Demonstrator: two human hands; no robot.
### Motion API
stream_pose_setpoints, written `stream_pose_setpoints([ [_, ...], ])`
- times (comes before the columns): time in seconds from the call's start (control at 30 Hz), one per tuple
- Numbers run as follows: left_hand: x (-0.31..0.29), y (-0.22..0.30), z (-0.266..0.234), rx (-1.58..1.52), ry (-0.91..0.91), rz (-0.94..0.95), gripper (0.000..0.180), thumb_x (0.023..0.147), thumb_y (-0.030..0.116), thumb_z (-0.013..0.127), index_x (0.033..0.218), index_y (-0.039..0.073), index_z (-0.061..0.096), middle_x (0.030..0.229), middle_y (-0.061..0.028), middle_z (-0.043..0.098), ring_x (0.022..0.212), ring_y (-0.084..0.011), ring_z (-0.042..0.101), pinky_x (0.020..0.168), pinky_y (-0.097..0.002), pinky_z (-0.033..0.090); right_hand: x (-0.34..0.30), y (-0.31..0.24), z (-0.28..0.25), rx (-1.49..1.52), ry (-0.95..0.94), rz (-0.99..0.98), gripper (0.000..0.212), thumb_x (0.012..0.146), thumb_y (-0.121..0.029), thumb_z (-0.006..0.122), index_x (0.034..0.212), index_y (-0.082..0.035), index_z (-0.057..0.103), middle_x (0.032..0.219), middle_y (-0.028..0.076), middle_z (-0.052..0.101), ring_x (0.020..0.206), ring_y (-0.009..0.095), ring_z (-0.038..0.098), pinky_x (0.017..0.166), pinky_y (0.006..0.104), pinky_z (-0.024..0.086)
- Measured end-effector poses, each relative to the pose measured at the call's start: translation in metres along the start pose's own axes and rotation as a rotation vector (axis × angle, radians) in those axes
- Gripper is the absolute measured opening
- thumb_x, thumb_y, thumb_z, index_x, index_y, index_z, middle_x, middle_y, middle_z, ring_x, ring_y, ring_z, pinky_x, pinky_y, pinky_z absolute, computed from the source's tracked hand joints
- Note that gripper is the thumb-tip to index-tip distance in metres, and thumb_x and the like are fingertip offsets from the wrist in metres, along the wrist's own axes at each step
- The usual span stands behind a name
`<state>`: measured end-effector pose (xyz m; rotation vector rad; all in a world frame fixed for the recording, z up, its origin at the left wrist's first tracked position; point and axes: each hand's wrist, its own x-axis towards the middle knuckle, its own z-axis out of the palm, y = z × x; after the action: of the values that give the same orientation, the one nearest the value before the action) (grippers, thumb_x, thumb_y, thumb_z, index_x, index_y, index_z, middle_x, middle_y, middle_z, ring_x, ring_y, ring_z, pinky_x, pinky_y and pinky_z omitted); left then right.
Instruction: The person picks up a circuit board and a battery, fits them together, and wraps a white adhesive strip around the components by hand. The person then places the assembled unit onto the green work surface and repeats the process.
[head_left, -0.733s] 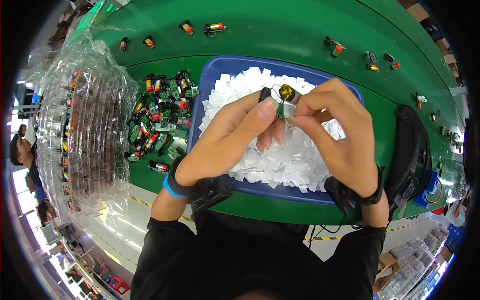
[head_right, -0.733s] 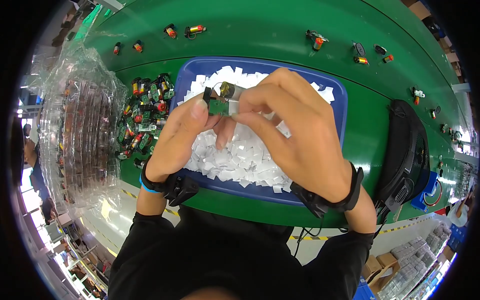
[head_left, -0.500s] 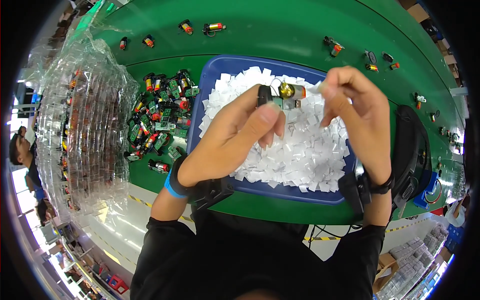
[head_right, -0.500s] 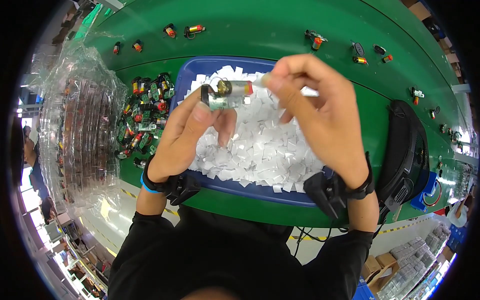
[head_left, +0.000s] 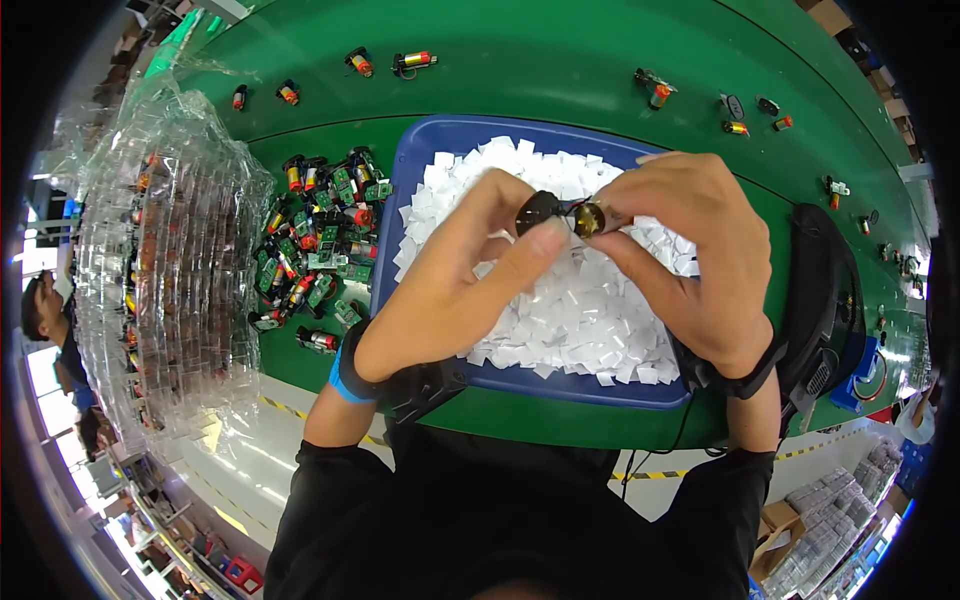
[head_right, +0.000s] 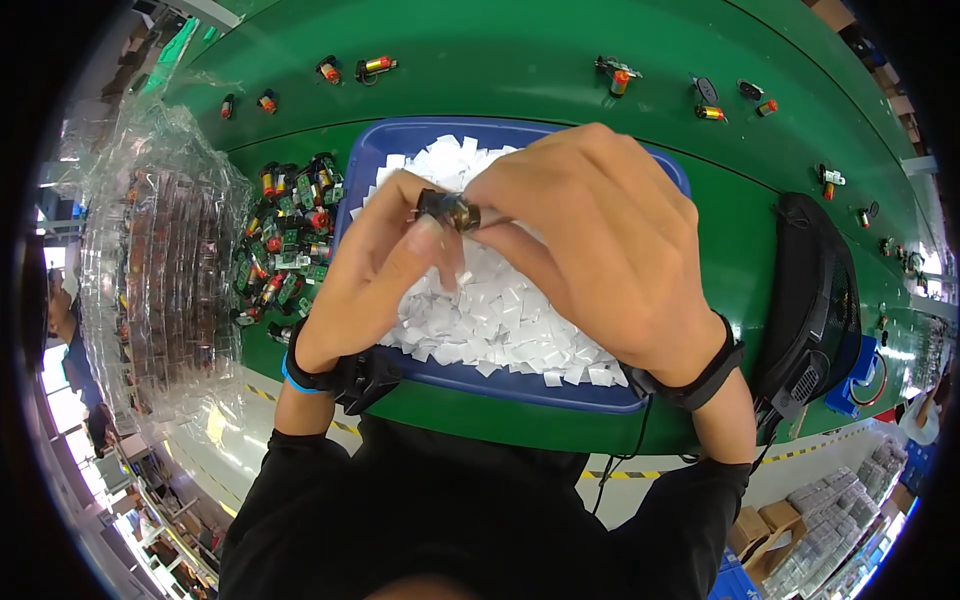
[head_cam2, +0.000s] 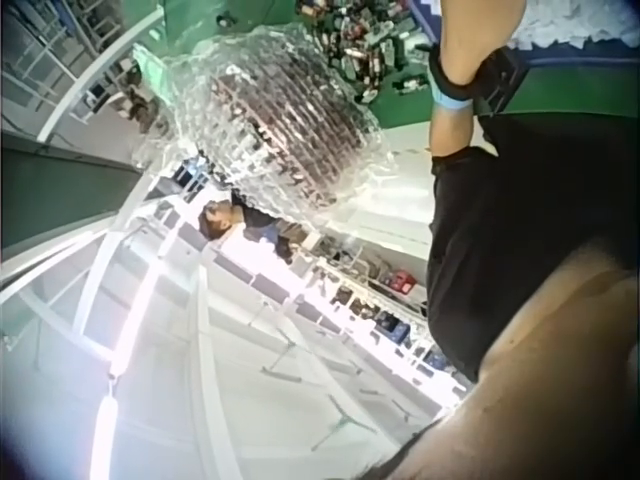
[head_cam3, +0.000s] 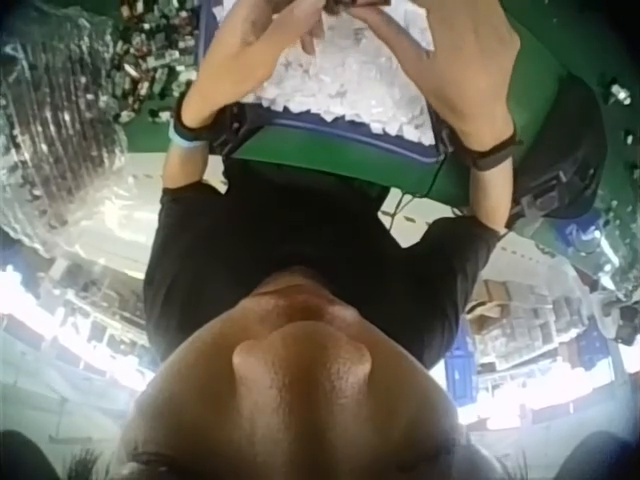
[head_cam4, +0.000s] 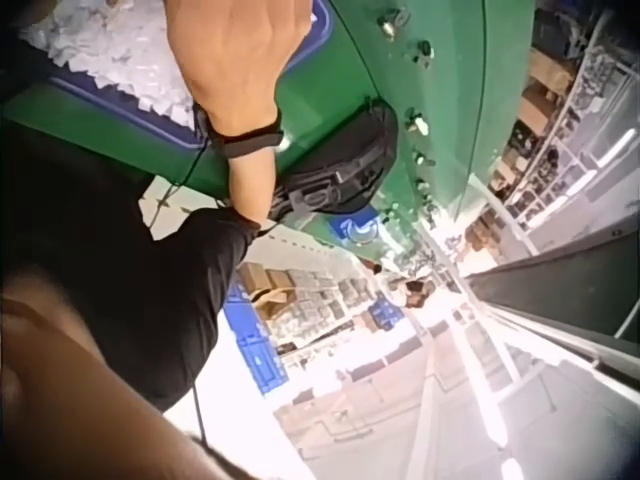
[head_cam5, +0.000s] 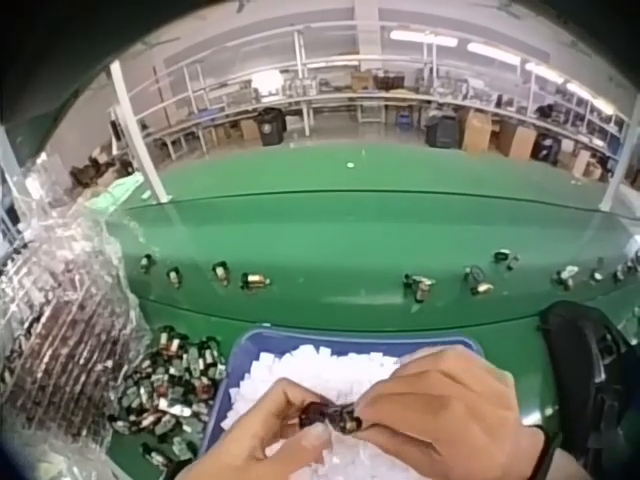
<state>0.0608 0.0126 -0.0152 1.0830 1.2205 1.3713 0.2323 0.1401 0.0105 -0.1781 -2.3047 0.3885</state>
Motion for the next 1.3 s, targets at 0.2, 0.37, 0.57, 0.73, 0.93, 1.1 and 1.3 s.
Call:
stream_pose_setpoints([
  [0.2, 0.003, 0.009, -0.012, 0.187, -0.006, 0.145, 0.016, 0.098, 0.015, 0.062, 0.105, 0.002, 0.057, 0.107, -0.0045, 0.059, 0.098, -0.0115, 0.055, 0.084, -0.028, 0.046, 0.0, 0.001, 0.002, -0.071, -0.022, -0.175, 0.036, 0.063, -0.002, 0.084, 0.096, -0.003, 0.069, 0.092, 0.009, 0.07, 0.083, 0.027, 0.064, 0.082, 0.0435, 0.056],
  [0.37, 0.001, 0.013, -0.015, -0.09, -0.128, -0.099, 0.011, 0.098, 0.012, 0.056, 0.103, 0.002, 0.057, 0.117, -0.0087, 0.058, 0.102, -0.0159, 0.054, 0.093, -0.0324, 0.044, 0.004, -0.007, -0.004, -0.061, -0.106, -0.195, 0.032, 0.062, -0.005, 0.081, 0.092, -0.002, 0.07, 0.092, 0.008, 0.069, 0.083, 0.027, 0.063, 0.081, 0.045, 0.056],
  [0.57, 0.005, 0.007, -0.021, -0.37, -0.073, -0.259, 0.014, 0.098, 0.014, 0.053, 0.099, 0.001, 0.058, 0.114, -0.0083, 0.059, 0.104, -0.0175, 0.054, 0.098, -0.033, 0.04, 0.003, -0.024, 0.003, -0.047, -0.144, -0.195, 0.027, 0.066, -0.009, 0.076, 0.091, 0.0, 0.071, 0.093, 0.009, 0.069, 0.084, 0.028, 0.062, 0.082, 0.0479, 0.055],
  [0.73, 0.003, -0.002, -0.023, -0.499, -0.051, -0.271, 0.02, 0.1, 0.016, 0.05, 0.104, -0.001, 0.059, 0.114, -0.0095, 0.061, 0.107, -0.0193, 0.056, 0.099, -0.0347, 0.041, 0.0, -0.027, 0.007, -0.068, -0.181, -0.179, 0.027, 0.068, -0.009, 0.077, 0.092, -0.001, 0.07, 0.094, 0.009, 0.069, 0.086, 0.028, 0.062, 0.087, 0.0495, 0.053],
  [0.93, 0.004, 0.007, -0.009, -0.289, 0.041, -0.137, 0.031, 0.104, 0.021, 0.049, 0.119, -0.003, 0.061, 0.111, -0.0106, 0.065, 0.107, -0.0187, 0.059, 0.097, -0.0339, 0.044, 0.004, -0.022, -0.001, -0.174, -0.159, -0.153, 0.023, 0.07, -0.008, 0.077, 0.091, -0.002, 0.069, 0.093, 0.007, 0.069, 0.086, 0.026, 0.064, 0.094, 0.0519, 0.05],
  [1.1, -0.003, 0.007, -0.003, -0.17, -0.023, -0.108, 0.029, 0.104, 0.018, 0.055, 0.122, -0.004, 0.06, 0.103, -0.0078, 0.067, 0.096, -0.013, 0.061, 0.088, -0.0287, 0.05, 0.006, -0.022, -0.006, -0.266, -0.139, -0.157, 0.023, 0.07, -0.006, 0.078, 0.09, -0.004, 0.067, 0.092, 0.005, 0.07, 0.085, 0.024, 0.065, 0.098, 0.0537, 0.048],
  [1.3, -0.001, 0.008, -0.01, -0.16, -0.08, -0.181, 0.03, 0.1, 0.007, 0.055, 0.126, -0.007, 0.056, 0.108, -0.012, 0.065, 0.09, -0.0162, 0.065, 0.079, -0.0313, 0.057, 0.008, -0.028, -0.01, -0.25, -0.211, -0.124, 0.025, 0.069, -0.004, 0.077, 0.091, -0.004, 0.067, 0.092, 0.005, 0.071, 0.084, 0.024, 0.065, 0.101, 0.0548, 0.046],
])
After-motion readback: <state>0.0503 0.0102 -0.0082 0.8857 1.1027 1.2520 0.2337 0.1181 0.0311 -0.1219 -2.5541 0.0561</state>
